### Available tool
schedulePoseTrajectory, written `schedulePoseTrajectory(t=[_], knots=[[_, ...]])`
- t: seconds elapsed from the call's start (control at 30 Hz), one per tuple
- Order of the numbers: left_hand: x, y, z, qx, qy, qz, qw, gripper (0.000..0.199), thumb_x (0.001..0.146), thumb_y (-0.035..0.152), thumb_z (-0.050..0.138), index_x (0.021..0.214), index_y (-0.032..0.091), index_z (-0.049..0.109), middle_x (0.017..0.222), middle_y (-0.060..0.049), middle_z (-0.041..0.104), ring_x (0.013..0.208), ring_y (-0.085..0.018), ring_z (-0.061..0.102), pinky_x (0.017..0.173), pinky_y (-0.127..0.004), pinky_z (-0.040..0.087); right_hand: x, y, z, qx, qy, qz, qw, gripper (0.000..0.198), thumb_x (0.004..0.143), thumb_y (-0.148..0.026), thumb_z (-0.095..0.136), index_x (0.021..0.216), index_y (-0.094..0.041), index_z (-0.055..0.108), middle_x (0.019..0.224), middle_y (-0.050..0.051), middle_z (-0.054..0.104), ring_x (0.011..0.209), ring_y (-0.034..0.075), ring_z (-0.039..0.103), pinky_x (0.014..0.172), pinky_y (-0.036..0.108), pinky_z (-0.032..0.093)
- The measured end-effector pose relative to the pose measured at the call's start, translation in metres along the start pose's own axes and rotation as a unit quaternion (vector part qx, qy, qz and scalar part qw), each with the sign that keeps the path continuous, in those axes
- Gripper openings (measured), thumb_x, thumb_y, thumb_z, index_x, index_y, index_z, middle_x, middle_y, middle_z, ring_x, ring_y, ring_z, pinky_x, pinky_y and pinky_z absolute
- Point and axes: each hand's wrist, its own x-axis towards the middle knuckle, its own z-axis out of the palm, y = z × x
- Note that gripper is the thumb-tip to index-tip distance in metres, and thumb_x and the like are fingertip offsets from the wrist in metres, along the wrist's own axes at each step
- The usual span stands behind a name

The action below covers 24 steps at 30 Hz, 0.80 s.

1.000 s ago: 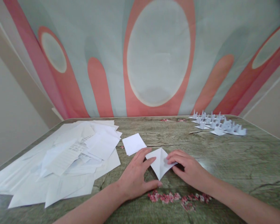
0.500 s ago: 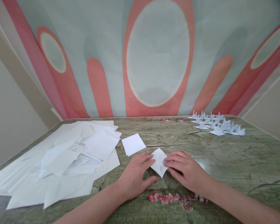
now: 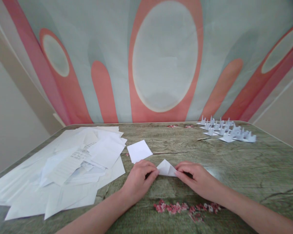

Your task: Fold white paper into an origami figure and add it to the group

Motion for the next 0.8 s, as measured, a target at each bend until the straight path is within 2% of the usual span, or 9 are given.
schedulePoseTrajectory(t=[0.33, 0.43, 0.53, 0.67, 0.8], knots=[[0.002, -0.004, 0.001, 0.040, 0.021, -0.033, 0.998, 0.024, 0.087, 0.025, 0.047, 0.068, 0.018, 0.060, 0.080, -0.002, 0.061, 0.082, -0.017, 0.054, 0.077, -0.031, 0.042, 0.009, 0.019, 0.008, -0.019, 0.042, 0.040, 0.998, 0.027, 0.085, -0.025, 0.046, 0.060, -0.018, 0.048, 0.072, 0.001, 0.055, 0.066, 0.013, 0.052, 0.062, 0.025, 0.038], [0.000, -0.004, 0.003, 0.068, 0.037, -0.029, 0.997, 0.013, 0.086, 0.025, 0.048, 0.086, 0.019, 0.059, 0.085, -0.004, 0.060, 0.085, -0.019, 0.054, 0.078, -0.034, 0.044, 0.012, 0.019, 0.007, -0.027, 0.031, 0.046, 0.998, 0.027, 0.085, -0.025, 0.047, 0.059, -0.018, 0.049, 0.072, 0.001, 0.055, 0.065, 0.013, 0.051, 0.061, 0.025, 0.037], [-0.004, 0.004, 0.003, 0.113, 0.056, 0.011, 0.992, 0.029, 0.085, 0.023, 0.049, 0.113, 0.019, 0.050, 0.111, -0.009, 0.055, 0.105, -0.022, 0.049, 0.090, -0.039, 0.040, 0.014, 0.018, 0.004, -0.033, 0.019, 0.050, 0.998, 0.025, 0.084, -0.025, 0.047, 0.061, -0.018, 0.052, 0.072, 0.001, 0.056, 0.066, 0.013, 0.052, 0.061, 0.025, 0.037], [-0.010, 0.022, 0.004, 0.199, -0.021, 0.090, 0.976, 0.041, 0.085, 0.028, 0.050, 0.125, 0.021, 0.042, 0.136, -0.006, 0.040, 0.126, -0.023, 0.032, 0.103, -0.042, 0.028, 0.016, 0.018, 0.003, -0.035, 0.015, 0.046, 0.998, 0.022, 0.085, -0.025, 0.046, 0.066, -0.018, 0.056, 0.071, 0.001, 0.056, 0.067, 0.014, 0.052, 0.062, 0.026, 0.038], [-0.011, 0.028, 0.005, 0.242, -0.107, 0.102, 0.959, 0.055, 0.086, 0.042, 0.047, 0.134, 0.022, 0.031, 0.145, -0.005, 0.024, 0.133, -0.023, 0.018, 0.108, -0.041, 0.021, 0.017, 0.020, 0.003, -0.032, 0.014, 0.041, 0.999, 0.023, 0.084, -0.024, 0.046, 0.064, -0.017, 0.055, 0.071, 0.001, 0.056, 0.066, 0.013, 0.052, 0.062, 0.025, 0.038]])
